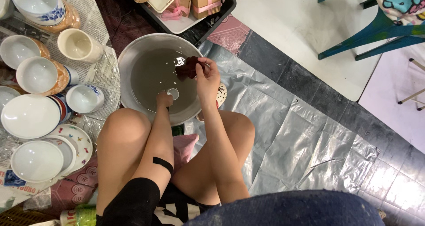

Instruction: The person sits on the floor and washes various ceramic and glass items using a cloth and a bucket of water. They scrub each item individually and place them on a nearby table covered with newspaper.

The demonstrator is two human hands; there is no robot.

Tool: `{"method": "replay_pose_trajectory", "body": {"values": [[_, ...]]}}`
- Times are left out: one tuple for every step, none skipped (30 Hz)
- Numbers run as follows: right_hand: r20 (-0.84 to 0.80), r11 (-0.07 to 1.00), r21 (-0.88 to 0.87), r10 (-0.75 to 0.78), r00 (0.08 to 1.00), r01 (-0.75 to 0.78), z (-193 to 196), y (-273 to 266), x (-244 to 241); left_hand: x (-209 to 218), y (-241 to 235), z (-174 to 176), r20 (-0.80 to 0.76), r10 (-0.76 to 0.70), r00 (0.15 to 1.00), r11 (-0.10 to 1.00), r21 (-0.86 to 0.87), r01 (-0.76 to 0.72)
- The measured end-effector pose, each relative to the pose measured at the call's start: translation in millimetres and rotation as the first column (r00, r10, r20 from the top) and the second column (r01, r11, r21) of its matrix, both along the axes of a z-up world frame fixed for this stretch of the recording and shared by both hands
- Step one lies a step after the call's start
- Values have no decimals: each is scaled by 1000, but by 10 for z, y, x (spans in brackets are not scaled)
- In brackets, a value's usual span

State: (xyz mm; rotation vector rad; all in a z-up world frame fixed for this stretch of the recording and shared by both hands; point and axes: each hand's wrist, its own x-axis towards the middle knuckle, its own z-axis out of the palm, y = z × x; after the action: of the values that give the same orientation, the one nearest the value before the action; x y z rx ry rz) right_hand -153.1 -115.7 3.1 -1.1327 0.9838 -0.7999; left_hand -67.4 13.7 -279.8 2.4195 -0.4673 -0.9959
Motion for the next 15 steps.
{"method": "replay_pose_trajectory", "body": {"values": [[4,1000,-11,7,1000,-7,1,-9,4,-1,-11,-3,-29,28,999,999,23,-27],[5,1000,-13,8,1000,-8,7,-24,6,-4,-21,-3,-58,56,997,998,46,-54],[5,1000,-12,8,1000,-8,20,-30,4,-5,-15,3,-42,45,998,999,30,-44],[5,1000,-11,7,1000,-7,33,-31,2,-5,-9,6,-25,34,999,999,13,-34],[-9,1000,-5,3,1000,-3,43,-24,-2,-17,0,1,-9,26,1000,1000,-3,-26],[-22,1000,1,-2,1000,2,54,-14,-6,-28,10,-6,-34,63,997,998,4,-63],[-33,1000,5,-8,999,9,70,-6,2,-17,11,-10,-56,99,994,995,10,-98],[-42,1000,6,-6,999,6,89,2,9,-10,15,-12,-78,134,988,991,16,-133],[-50,1000,7,-4,999,4,106,11,12,-8,17,-16,-91,139,986,990,31,-137],[-59,1000,8,-2,998,2,122,19,12,-9,19,-18,-104,144,984,989,45,-140],[-69,1000,-1,2,998,-2,135,22,16,-2,14,-19,-116,147,982,988,58,-141],[-79,1000,-10,6,997,-7,145,24,18,6,11,-19,-123,131,984,990,61,-125],[-90,1000,-18,12,996,-13,151,26,12,-2,11,-17,-132,117,984,992,64,-109],[-72,1000,-18,13,997,-14,153,27,7,-10,12,-14,-141,103,985,993,68,-94],[-52,1000,-19,13,999,-14,151,24,9,-9,11,-8,-160,105,982,991,98,-90]]}}
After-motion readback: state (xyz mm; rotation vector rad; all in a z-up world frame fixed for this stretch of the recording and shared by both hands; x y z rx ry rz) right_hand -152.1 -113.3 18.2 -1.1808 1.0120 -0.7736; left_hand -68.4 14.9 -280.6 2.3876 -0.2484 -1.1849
